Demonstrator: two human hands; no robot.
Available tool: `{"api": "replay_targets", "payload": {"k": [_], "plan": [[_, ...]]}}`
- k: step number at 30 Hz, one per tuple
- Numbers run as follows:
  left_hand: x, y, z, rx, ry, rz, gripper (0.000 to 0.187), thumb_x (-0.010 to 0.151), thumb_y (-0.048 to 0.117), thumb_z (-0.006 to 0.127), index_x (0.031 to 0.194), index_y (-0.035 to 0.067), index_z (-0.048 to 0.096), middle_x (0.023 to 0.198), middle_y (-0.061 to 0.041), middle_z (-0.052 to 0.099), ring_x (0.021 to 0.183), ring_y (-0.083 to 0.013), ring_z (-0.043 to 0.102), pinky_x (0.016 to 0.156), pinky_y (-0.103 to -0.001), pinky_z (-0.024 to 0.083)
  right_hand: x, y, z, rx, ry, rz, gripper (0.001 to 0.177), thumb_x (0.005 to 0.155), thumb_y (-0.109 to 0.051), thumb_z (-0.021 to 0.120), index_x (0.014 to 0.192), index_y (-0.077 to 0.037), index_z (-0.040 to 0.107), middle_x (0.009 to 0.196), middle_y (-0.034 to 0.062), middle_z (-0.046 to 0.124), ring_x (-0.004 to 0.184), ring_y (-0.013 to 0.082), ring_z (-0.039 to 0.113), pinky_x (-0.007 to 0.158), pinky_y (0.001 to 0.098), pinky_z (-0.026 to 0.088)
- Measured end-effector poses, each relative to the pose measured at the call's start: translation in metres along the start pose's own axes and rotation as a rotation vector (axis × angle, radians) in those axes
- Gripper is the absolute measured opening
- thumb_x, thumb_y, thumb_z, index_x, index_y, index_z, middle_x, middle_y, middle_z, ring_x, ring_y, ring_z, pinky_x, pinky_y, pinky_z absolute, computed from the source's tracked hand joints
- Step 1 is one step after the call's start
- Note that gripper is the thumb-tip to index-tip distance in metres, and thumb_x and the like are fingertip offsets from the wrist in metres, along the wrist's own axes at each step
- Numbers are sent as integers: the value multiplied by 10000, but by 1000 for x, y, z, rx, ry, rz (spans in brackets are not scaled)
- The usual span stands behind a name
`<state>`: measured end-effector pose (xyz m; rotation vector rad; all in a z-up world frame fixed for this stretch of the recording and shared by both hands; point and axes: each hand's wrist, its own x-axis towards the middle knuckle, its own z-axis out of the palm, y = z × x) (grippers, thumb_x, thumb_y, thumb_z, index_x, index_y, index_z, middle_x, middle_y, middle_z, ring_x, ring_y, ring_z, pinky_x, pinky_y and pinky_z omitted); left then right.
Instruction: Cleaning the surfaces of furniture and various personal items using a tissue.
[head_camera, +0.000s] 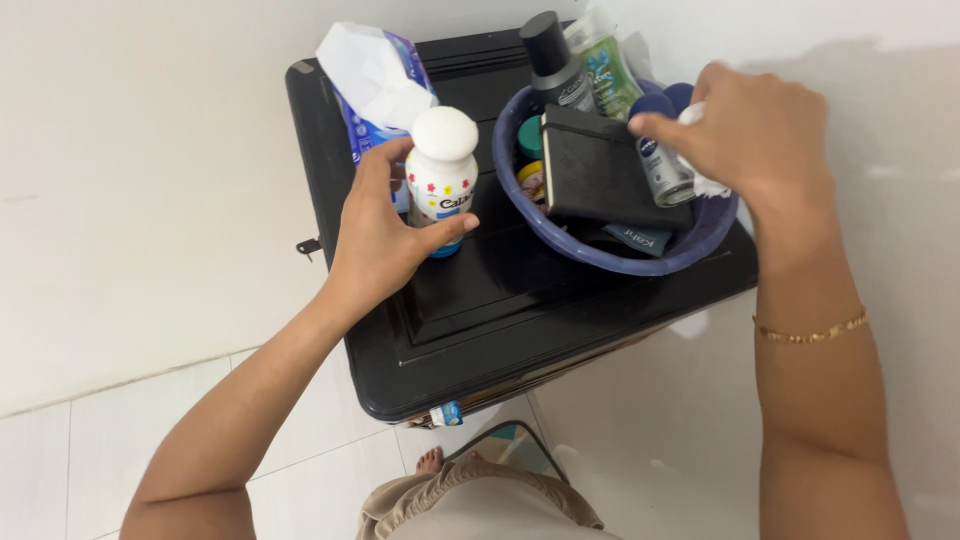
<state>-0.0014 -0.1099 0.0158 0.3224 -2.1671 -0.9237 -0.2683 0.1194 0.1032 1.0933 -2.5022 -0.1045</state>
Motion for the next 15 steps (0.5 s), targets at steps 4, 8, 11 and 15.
{"api": "replay_targets", "payload": {"k": [4, 8, 11, 15], "plan": [[3, 2, -6, 27, -52, -80, 791, 729, 357, 948, 1295, -23, 547, 1168, -178, 682, 1074, -280, 700, 907, -390, 573, -24, -18, -34, 261, 264, 14, 552, 951, -589, 768, 927, -41, 709, 613, 87, 630, 581, 283, 621, 565, 402, 468], [7, 13, -15, -46, -86, -56, 652, 765, 357, 918, 1218, -16, 635, 1085, -155, 749, 1003, -241, 764, 856, -348, 629, -48, -18, -36, 537, 251, 128, 416, 1028, -439, 772, 954, -42, 676, 708, 101, 623, 645, 212, 573, 649, 345, 453], [20, 37, -25, -157, -124, -29, 618, 804, 381, 883, 1224, -4, 644, 1076, -128, 762, 994, -204, 780, 864, -332, 636, -64, -21, -49, 780, 314, 105, 355, 1030, -353, 755, 968, -16, 658, 808, 47, 630, 728, 121, 541, 675, 290, 434], [39, 65, -11, -315, -206, 118, 605, 867, 451, 847, 1245, 16, 664, 1092, -95, 785, 999, -162, 791, 873, -307, 627, -79, -16, -55, 1049, 374, 46, 263, 1095, -236, 695, 1056, 19, 647, 933, -30, 647, 878, 41, 557, 819, 231, 458]]}}
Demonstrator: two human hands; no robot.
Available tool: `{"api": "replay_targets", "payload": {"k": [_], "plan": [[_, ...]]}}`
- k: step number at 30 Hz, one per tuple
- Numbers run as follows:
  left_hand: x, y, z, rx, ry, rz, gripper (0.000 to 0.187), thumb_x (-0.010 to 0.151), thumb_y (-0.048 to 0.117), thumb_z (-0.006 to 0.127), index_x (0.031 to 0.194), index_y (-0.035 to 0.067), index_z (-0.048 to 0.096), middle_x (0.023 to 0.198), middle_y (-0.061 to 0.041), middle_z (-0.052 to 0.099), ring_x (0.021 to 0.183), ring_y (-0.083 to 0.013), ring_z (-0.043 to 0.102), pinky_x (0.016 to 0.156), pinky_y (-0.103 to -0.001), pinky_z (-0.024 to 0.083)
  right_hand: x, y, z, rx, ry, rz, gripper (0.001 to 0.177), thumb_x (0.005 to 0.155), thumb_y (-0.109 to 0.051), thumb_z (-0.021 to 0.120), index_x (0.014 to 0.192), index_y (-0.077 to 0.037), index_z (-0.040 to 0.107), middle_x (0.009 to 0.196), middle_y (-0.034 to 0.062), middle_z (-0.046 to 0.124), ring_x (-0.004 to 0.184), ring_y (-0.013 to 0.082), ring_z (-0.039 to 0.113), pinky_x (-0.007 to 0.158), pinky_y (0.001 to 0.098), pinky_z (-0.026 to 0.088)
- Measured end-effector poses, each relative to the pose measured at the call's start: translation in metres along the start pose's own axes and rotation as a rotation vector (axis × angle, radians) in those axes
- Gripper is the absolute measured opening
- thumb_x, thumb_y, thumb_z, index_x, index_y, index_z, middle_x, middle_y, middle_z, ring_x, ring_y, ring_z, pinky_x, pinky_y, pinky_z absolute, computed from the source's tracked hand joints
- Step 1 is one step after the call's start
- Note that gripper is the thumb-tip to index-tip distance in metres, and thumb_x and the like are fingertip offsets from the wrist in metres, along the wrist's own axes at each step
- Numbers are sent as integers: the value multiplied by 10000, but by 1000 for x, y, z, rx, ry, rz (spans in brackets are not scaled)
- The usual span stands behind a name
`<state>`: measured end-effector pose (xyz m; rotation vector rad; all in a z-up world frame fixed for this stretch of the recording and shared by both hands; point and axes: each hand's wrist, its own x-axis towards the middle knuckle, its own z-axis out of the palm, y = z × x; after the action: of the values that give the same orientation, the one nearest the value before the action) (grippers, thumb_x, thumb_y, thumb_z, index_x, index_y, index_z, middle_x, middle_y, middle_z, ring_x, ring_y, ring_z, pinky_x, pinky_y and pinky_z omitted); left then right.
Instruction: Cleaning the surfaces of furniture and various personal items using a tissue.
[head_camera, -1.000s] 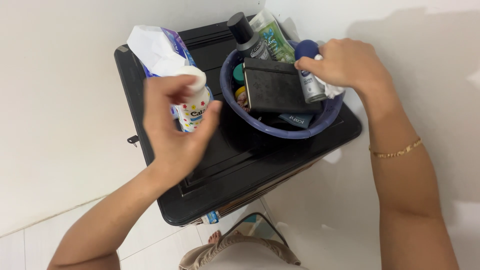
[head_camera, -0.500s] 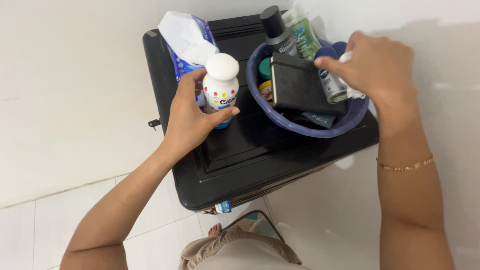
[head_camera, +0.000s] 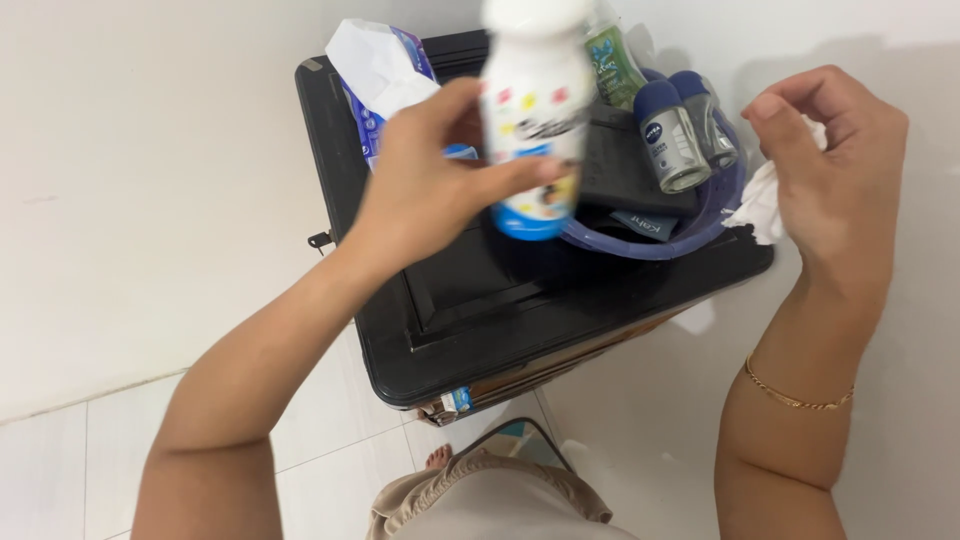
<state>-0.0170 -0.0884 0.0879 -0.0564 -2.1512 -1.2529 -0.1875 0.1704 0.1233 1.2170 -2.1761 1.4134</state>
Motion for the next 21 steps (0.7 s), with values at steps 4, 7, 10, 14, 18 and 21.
{"api": "replay_targets", "payload": {"k": [4, 7, 10, 14, 18, 21], "plan": [[36, -2, 49, -164, -80, 0, 598, 860, 482, 828, 1210, 13, 700, 1056, -85, 802, 934, -157, 796, 808, -281, 646, -7, 6, -4, 86, 43, 149, 243, 1033, -239, 677, 969, -7, 648, 830, -37, 620, 753, 36, 500, 700, 220, 389], [58, -9, 76, -284, -127, -144, 617, 794, 483, 826, 1124, -24, 702, 965, -98, 795, 821, -151, 801, 683, -267, 663, -17, 29, -9, 130, 3, 106, 248, 1130, -199, 687, 1018, 20, 656, 939, -21, 646, 827, 46, 516, 755, 225, 412], [72, -22, 94, -290, -172, -295, 635, 742, 477, 833, 1050, -60, 691, 888, -123, 791, 722, -148, 809, 603, -276, 658, -26, 30, -14, 121, -11, 162, 242, 1127, -197, 683, 1021, 20, 669, 797, -20, 562, 797, 50, 469, 724, 228, 372], [77, -25, 103, -178, -176, -339, 698, 727, 513, 822, 1057, -67, 617, 853, -152, 779, 668, -166, 812, 544, -289, 637, -37, 36, -18, 84, -72, 164, 197, 1080, -182, 658, 1057, 14, 669, 866, -17, 612, 780, 42, 485, 697, 221, 380], [79, -35, 111, 92, -116, -198, 809, 755, 583, 811, 1089, -85, 499, 810, -200, 746, 659, -233, 800, 526, -317, 645, -48, 50, -15, 98, -117, 42, 229, 1110, -178, 645, 1037, 38, 656, 973, -10, 669, 911, 32, 564, 832, 220, 452], [83, -52, 116, 229, -87, -34, 835, 807, 623, 798, 1094, -101, 499, 788, -210, 736, 679, -264, 789, 562, -334, 635, -64, 48, -7, 124, -103, 102, 175, 1095, -139, 660, 1042, 28, 664, 896, -15, 661, 893, 34, 559, 802, 217, 455]]}}
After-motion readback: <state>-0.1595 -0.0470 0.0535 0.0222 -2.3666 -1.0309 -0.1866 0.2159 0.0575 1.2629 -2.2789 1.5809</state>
